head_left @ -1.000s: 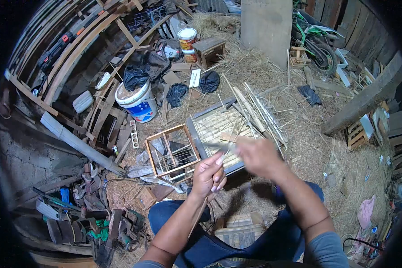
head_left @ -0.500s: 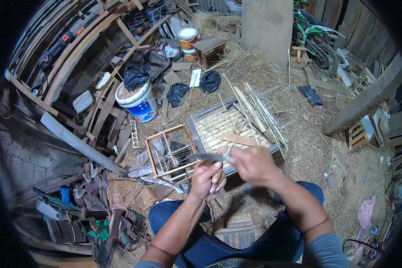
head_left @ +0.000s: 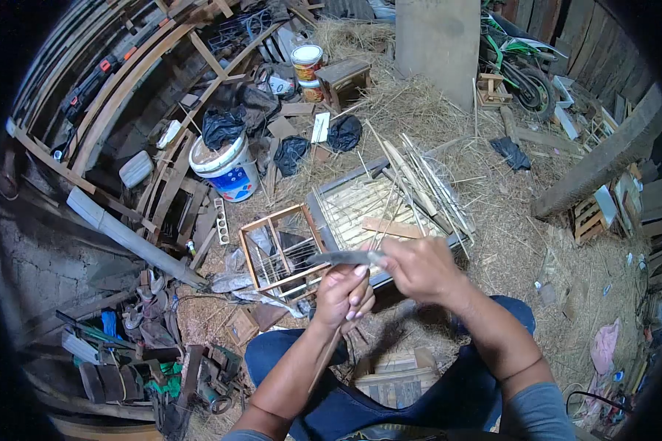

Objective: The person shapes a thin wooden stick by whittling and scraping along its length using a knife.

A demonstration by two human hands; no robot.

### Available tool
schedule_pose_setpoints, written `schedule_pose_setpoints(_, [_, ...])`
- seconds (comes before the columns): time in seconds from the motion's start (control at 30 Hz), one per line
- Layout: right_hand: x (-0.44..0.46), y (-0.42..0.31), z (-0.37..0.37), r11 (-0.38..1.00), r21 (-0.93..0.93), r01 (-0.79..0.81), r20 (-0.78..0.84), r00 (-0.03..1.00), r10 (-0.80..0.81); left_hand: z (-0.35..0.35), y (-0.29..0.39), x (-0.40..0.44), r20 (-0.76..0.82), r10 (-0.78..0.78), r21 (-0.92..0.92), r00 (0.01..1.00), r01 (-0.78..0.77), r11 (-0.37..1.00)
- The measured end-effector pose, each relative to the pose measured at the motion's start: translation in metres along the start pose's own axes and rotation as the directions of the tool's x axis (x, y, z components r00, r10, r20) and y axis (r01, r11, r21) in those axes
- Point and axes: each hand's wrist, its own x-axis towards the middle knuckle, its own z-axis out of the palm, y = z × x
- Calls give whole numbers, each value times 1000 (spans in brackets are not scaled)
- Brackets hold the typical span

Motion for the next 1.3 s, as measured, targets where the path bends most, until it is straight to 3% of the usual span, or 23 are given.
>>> schedule_pose_setpoints(0.03, [5, 10, 5, 999, 34, 29, -112, 993, -25, -7, -2, 4, 29, 1, 11, 1000, -1, 1000])
schedule_pose_setpoints(0.13, [8, 6, 10, 999, 18, 34, -137, 990, -31, -8, -1, 7, 51, 23, -26, 998, -22, 999])
schedule_pose_setpoints(0.17, [2, 1, 2, 999, -39, -19, 7, 1000, 19, -6, -1, 6, 54, 23, -24, 998, -22, 999])
schedule_pose_setpoints(0.27, [7, 12, 9, 1000, 24, 17, -125, 992, -14, -6, -1, 2, 29, 13, 10, 999, -14, 1000])
schedule_pose_setpoints(0.4, [2, -1, 3, 999, -29, 14, -34, 999, -15, -18, -5, 7, 93, 30, -32, 995, -27, 999])
schedule_pose_setpoints(0.47, [4, 9, 18, 999, 11, 36, -91, 995, -35, -10, -3, 7, 64, 12, -36, 998, -9, 999])
schedule_pose_setpoints(0.53, [11, 13, 23, 997, 9, 79, -285, 956, -74, -7, -3, 9, 37, 5, -49, 999, -3, 999])
schedule_pose_setpoints(0.57, [6, 11, 20, 997, -40, 59, -184, 981, -65, -6, -3, 6, 18, 15, -40, 1000, -14, 999])
schedule_pose_setpoints(0.73, [11, 13, 18, 999, -10, 39, -188, 981, -40, -9, -4, 12, 21, 34, -71, 999, -32, 997])
schedule_pose_setpoints(0.8, [5, 5, 16, 993, -82, 86, -162, 982, -98, -8, -4, 12, 32, 37, -42, 999, -36, 998])
schedule_pose_setpoints(0.83, [10, 13, 26, 987, -51, 153, -338, 927, -161, -5, -4, 11, -6, 35, -64, 999, -35, 997])
schedule_pose_setpoints(0.87, [11, 20, 24, 988, -44, 149, -335, 929, -155, -3, -6, 8, -49, 29, -90, 998, -33, 995])
schedule_pose_setpoints(0.93, [19, 33, 9, 993, -68, -99, -193, 978, 84, -5, -5, 8, -4, 31, -85, 1000, -31, 996])
schedule_pose_setpoints(0.97, [15, 24, 8, 989, -58, -136, -80, 988, 131, -10, -5, 9, 24, 21, -69, 999, -19, 997])
schedule_pose_setpoints(1.0, [9, 21, 24, 990, -52, 129, -299, 944, -138, -12, -6, 9, 49, 12, -53, 999, -9, 999])
schedule_pose_setpoints(1.07, [3, 0, 14, 998, 11, 57, -112, 992, -56, -8, -5, 7, -18, 20, -75, 1000, -22, 997])
schedule_pose_setpoints(1.13, [16, 25, 12, 991, 21, -130, -93, 987, 131, -8, -4, 5, 29, 30, -107, 999, -26, 994])
schedule_pose_setpoints(1.17, [19, 33, 6, 992, 32, -125, -217, 968, 129, -5, -4, 3, 38, 26, -86, 999, -23, 996])
schedule_pose_setpoints(1.2, [17, 28, 7, 992, 28, -122, -223, 967, 125, -6, -3, 4, 44, 30, -84, 999, -26, 996])
schedule_pose_setpoints(1.27, [8, 10, 18, 994, -1, 112, -243, 964, -109, -10, -4, 6, 43, -15, -14, 999, 15, 1000])
schedule_pose_setpoints(1.3, [5, 5, 16, 994, 57, 95, -228, 970, -80, -8, -4, 4, 1, -11, 8, 1000, 11, 1000])
